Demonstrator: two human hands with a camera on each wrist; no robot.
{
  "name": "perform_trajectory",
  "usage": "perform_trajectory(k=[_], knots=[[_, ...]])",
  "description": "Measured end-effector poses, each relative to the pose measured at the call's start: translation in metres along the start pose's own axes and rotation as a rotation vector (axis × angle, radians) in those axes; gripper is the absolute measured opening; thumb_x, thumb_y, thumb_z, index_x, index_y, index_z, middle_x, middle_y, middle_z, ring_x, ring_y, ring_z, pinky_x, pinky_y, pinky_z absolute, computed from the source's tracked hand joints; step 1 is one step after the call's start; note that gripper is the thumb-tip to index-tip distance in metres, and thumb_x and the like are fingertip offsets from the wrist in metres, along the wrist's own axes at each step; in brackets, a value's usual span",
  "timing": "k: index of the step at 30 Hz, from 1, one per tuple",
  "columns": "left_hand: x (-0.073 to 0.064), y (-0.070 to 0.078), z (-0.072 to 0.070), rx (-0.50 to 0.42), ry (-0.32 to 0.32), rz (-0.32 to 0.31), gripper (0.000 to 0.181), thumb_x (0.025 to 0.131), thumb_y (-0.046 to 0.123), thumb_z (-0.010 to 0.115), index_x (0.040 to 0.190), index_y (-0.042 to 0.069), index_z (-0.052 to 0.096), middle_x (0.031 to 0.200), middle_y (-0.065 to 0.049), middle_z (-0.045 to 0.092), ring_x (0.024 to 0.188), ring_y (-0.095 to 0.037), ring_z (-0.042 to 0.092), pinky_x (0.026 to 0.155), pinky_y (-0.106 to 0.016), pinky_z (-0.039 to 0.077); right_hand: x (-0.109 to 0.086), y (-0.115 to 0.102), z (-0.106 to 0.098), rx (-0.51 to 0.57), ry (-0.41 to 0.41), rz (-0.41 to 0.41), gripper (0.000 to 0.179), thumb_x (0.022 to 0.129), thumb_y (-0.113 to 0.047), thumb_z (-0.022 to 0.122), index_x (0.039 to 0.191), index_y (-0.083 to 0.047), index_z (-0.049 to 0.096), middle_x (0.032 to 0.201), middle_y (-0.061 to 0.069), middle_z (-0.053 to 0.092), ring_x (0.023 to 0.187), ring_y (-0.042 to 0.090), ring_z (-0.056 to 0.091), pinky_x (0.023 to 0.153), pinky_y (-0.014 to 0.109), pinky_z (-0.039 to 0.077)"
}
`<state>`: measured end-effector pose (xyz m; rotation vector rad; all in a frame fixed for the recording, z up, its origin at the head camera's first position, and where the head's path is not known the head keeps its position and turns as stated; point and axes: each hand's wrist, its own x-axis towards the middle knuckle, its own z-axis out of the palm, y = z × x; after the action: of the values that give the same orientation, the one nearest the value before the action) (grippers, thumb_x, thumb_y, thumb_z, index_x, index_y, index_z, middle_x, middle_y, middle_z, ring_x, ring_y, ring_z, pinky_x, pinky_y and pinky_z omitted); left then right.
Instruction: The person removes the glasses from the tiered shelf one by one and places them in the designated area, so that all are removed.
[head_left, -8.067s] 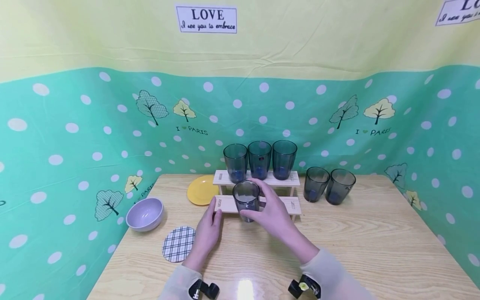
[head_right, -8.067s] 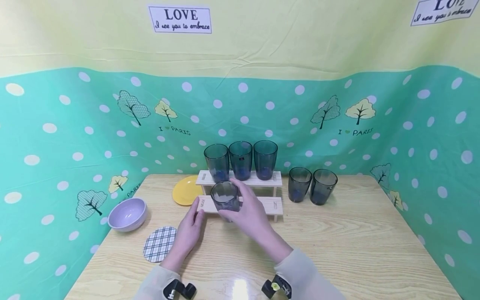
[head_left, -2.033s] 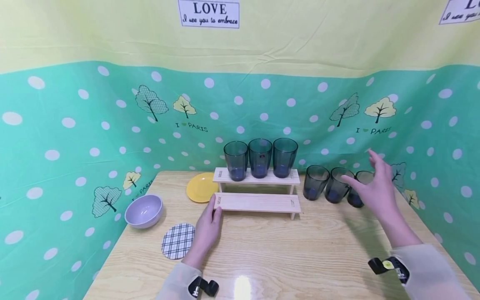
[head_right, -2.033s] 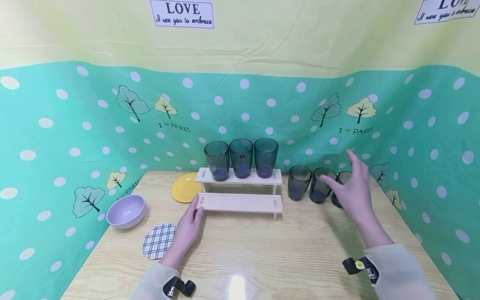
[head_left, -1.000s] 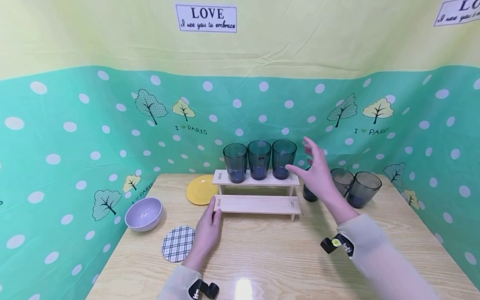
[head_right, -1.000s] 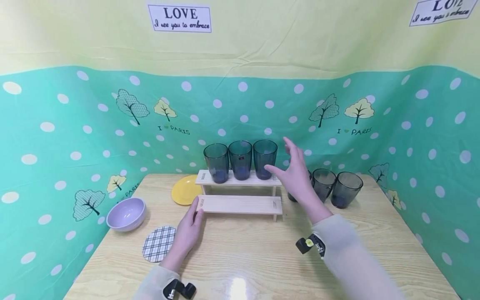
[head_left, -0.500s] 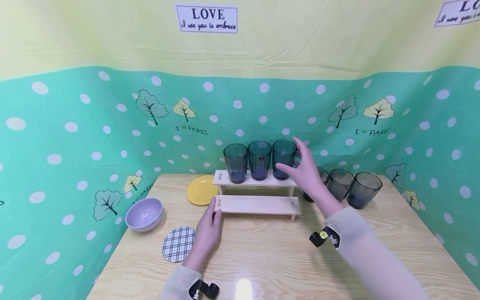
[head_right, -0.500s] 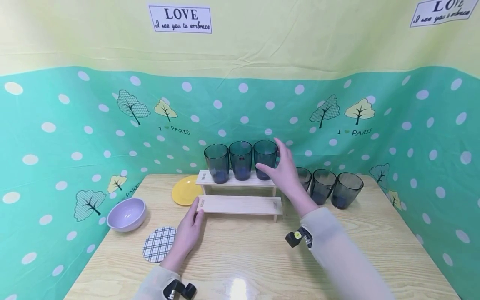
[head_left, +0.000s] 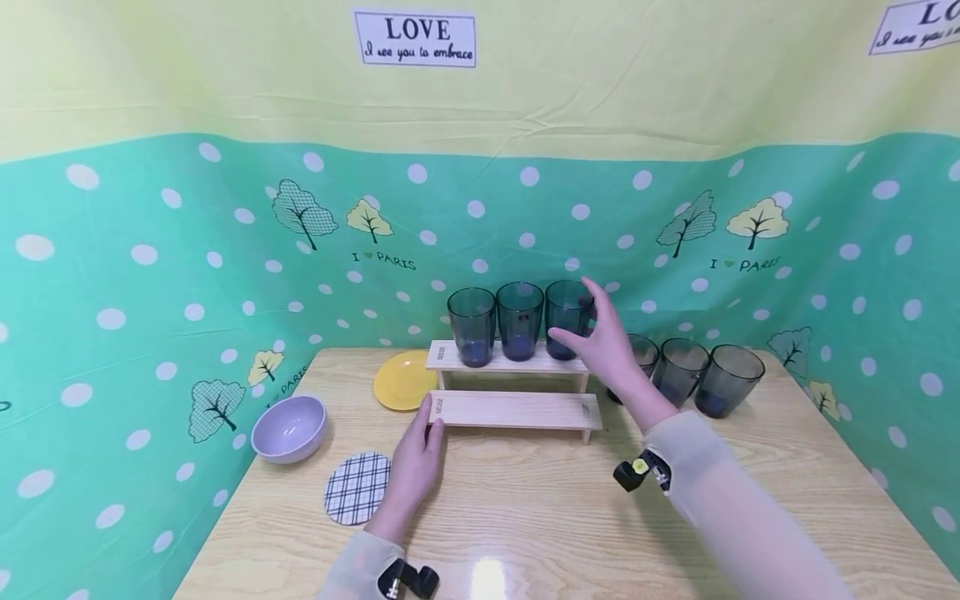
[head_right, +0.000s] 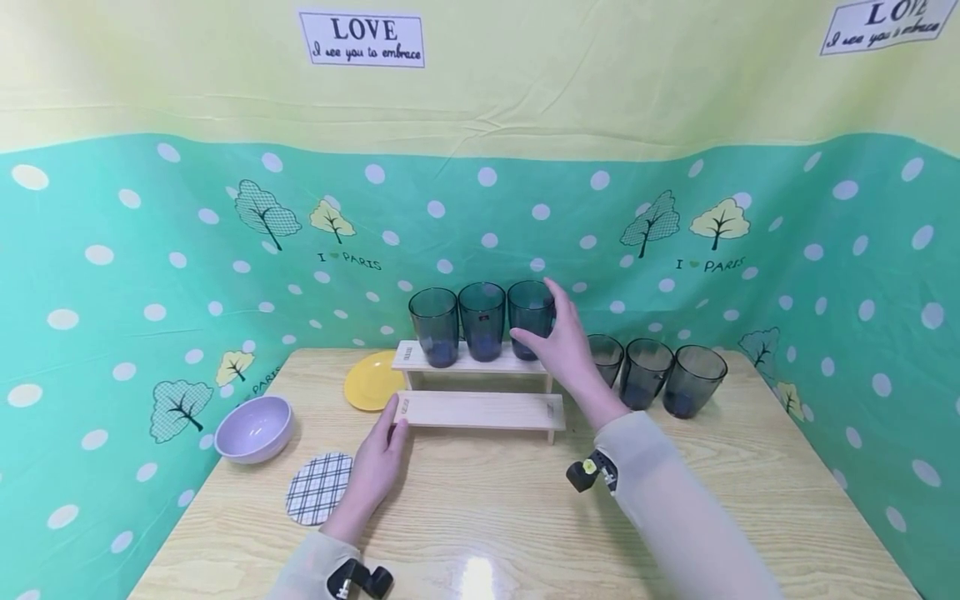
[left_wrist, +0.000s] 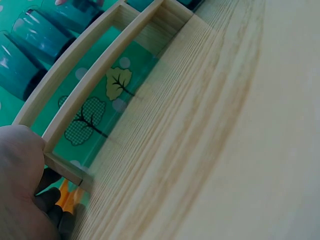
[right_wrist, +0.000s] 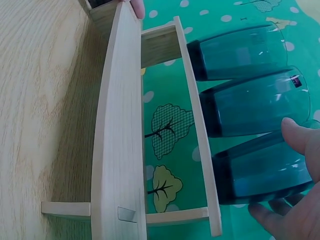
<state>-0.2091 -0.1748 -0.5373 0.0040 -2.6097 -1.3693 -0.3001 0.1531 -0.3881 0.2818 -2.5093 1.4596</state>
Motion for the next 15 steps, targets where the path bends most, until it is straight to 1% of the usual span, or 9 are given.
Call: perform_trajectory(k=[7,10,15], knots=[[0.0002,-0.0016,0.0012,0.011,0.018,0.029,0.06,0.12,0.032,0.048,0.175,0.012,0.033,0.175,-0.015,0.039,0.159,-0.038,0.039,0.131,-0.056,0.032,0.0009,0.0,-0.0006,-0.001,0.001,0.014,0.098,0.104,-0.031,0.082,0.178,-0.027,0.018,0.181,0.012,0.022,0.163,0.044,0.027,0.124,0.069,0.039],[0.0004,-0.0019,0.0012,0.011,0.019,0.026,0.06,0.12,0.032,0.049,0.175,0.012,0.033,0.175,-0.015,0.039,0.16,-0.037,0.038,0.132,-0.055,0.032,0.0012,0.0002,-0.0006,-0.005,0.003,0.018,0.097,0.104,-0.032,0.082,0.178,-0.026,0.019,0.181,0.012,0.023,0.163,0.044,0.028,0.124,0.07,0.038],[-0.0004,-0.0011,0.0008,0.011,0.02,0.028,0.06,0.12,0.032,0.049,0.175,0.011,0.033,0.175,-0.015,0.039,0.159,-0.038,0.039,0.131,-0.056,0.032,0.0004,0.0003,0.0,-0.017,0.02,0.032,0.097,0.103,-0.034,0.083,0.177,-0.027,0.021,0.18,0.012,0.026,0.159,0.046,0.034,0.121,0.069,0.042]])
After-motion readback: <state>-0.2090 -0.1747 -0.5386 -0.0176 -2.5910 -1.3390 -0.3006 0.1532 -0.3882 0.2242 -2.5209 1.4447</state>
